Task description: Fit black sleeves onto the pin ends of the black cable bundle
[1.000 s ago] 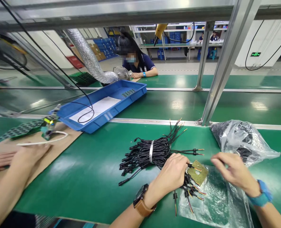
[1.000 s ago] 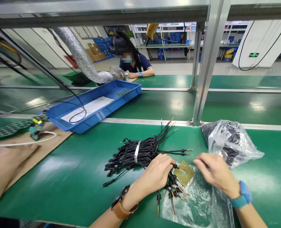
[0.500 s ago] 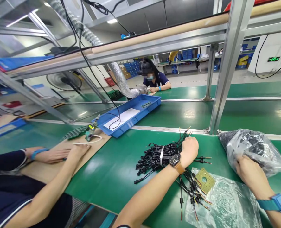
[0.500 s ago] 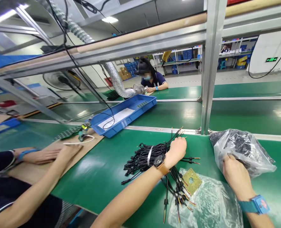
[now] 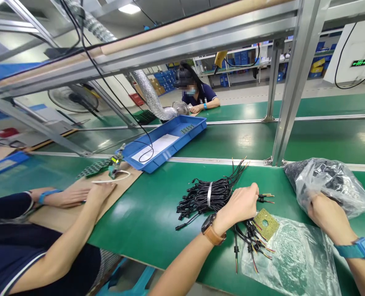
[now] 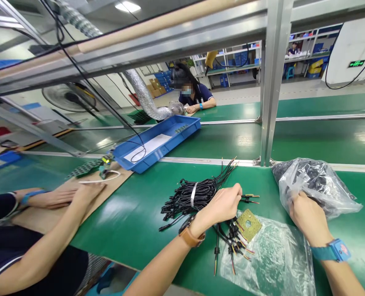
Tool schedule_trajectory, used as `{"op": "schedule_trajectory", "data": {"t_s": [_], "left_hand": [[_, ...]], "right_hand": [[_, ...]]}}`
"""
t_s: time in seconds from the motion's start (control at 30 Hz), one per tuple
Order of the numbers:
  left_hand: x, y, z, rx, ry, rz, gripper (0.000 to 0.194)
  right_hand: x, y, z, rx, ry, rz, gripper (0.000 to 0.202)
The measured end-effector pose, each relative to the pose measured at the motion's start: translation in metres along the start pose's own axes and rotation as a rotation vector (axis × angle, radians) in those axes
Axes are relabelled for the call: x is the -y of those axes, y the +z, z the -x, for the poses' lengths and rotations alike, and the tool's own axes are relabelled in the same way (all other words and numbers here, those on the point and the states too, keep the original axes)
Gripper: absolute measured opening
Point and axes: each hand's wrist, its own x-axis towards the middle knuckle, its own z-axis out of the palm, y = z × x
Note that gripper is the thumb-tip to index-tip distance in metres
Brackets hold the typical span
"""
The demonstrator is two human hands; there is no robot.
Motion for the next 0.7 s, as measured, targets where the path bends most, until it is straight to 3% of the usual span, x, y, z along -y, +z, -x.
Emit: {"op": "schedule_trajectory", "data": {"t_s": [0.1,0.23,0.37,0.47,0.53,0.6,0.7], "left_hand": [[0.012,0.006,0.017,0.041,0.163,0.081,0.01],[0.019,0.018,0.025,-0.011,0.222,0.143,0.011],[0.014,0.021,0.029,0.026,0.205,0.155,0.019],[0.013,0.02,0.03,0.06,0.19,0.146,0.027],[0.014,0.021,0.031,0.062,0.19,0.164,0.026],[0.014,0.023,0.031,0.058,0.192,0.182,0.025],[0.014,0.022,0.032,0.044,0.196,0.184,0.023]], "right_hand": [[0.0,-0.006,-0.002,0.062,-0.023,0.169,0.012],[-0.004,-0.024,0.0,0.109,0.014,0.162,0.011],[0.012,-0.062,0.009,0.028,0.127,0.213,0.017],[0.036,-0.082,0.016,-0.122,0.08,0.136,0.013],[0.053,-0.079,0.019,-0.087,-0.048,-0.043,0.017],[0.069,-0.062,0.019,0.102,-0.162,-0.232,0.023],[0.088,-0.029,0.018,0.32,-0.177,-0.304,0.023]]}}
